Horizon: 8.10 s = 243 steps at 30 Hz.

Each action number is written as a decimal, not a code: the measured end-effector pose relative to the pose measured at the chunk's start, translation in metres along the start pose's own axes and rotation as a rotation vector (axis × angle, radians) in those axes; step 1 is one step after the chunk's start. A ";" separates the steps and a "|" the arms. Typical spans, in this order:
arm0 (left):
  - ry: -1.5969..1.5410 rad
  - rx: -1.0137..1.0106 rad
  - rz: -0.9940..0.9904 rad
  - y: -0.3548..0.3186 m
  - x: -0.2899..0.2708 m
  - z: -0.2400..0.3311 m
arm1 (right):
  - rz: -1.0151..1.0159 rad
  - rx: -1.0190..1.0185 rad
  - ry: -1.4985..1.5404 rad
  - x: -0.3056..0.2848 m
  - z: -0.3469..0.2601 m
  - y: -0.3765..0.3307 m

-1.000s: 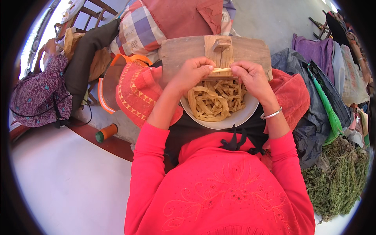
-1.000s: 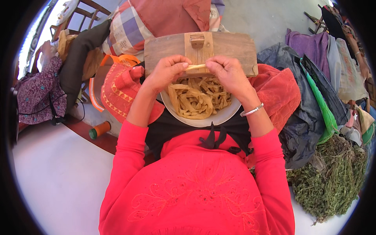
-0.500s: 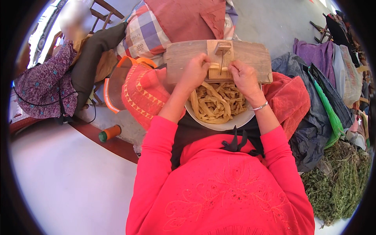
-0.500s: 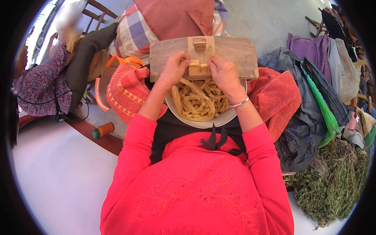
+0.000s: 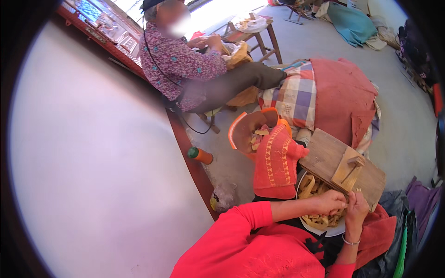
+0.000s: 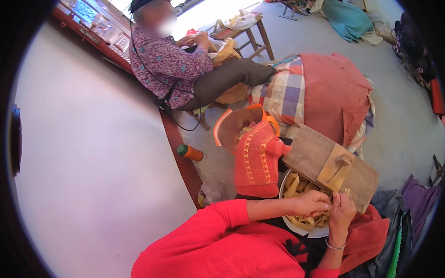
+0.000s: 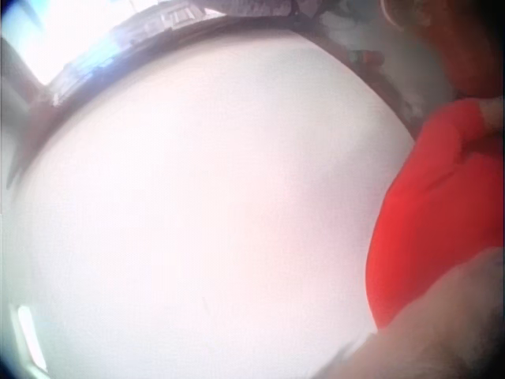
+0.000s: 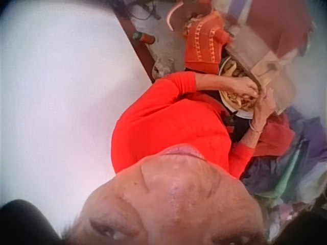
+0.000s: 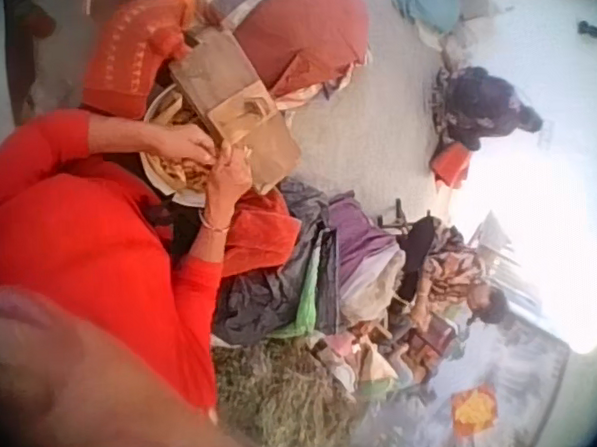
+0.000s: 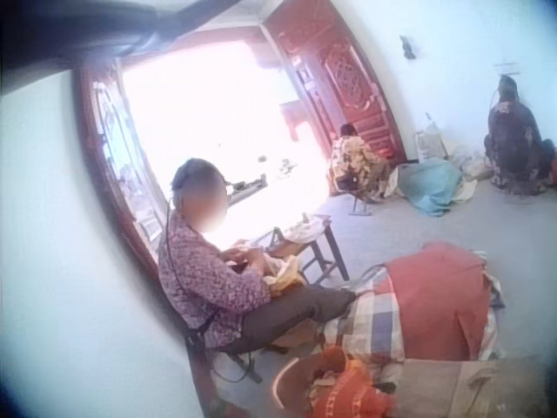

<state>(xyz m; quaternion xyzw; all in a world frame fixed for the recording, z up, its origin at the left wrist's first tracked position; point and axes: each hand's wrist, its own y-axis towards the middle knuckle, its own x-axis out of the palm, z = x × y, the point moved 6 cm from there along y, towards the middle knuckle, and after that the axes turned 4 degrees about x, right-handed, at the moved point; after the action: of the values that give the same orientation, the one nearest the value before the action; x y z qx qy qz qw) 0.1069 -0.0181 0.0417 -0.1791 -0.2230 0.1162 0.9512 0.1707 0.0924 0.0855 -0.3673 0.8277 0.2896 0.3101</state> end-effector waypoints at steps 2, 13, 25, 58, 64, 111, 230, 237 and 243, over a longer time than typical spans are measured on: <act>0.252 0.201 0.009 0.001 -0.003 0.035 | -0.124 0.013 0.001 -0.011 0.008 0.006; -0.039 0.648 -0.169 -0.017 0.064 0.112 | -0.049 0.269 1.117 -0.062 -0.026 -0.003; -0.155 0.318 0.000 0.028 0.023 0.013 | 0.120 0.087 0.114 -0.027 -0.007 0.000; -0.237 0.024 0.366 0.013 0.018 -0.017 | 0.303 0.157 0.304 -0.018 0.020 0.012; 0.550 0.259 0.276 -0.021 -0.003 -0.016 | 0.270 0.320 0.591 -0.036 0.082 0.033; 0.042 0.000 -0.077 0.000 0.009 0.024 | 0.024 0.160 -0.013 -0.040 0.027 0.011; 0.532 0.339 0.043 -0.018 -0.012 0.052 | -0.239 0.119 0.121 -0.014 -0.002 0.004; 0.402 0.525 -0.232 -0.044 0.037 0.131 | -0.712 0.022 1.070 -0.077 -0.117 -0.026; -0.036 0.608 -0.011 -0.013 0.043 0.094 | 0.028 0.345 0.667 -0.053 -0.035 0.018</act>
<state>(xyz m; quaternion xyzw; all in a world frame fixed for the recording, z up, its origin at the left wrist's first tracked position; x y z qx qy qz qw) 0.1024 0.0098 0.1419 0.1170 -0.1957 0.1754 0.9577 0.1746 0.1006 0.1504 -0.3723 0.9248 0.0145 0.0768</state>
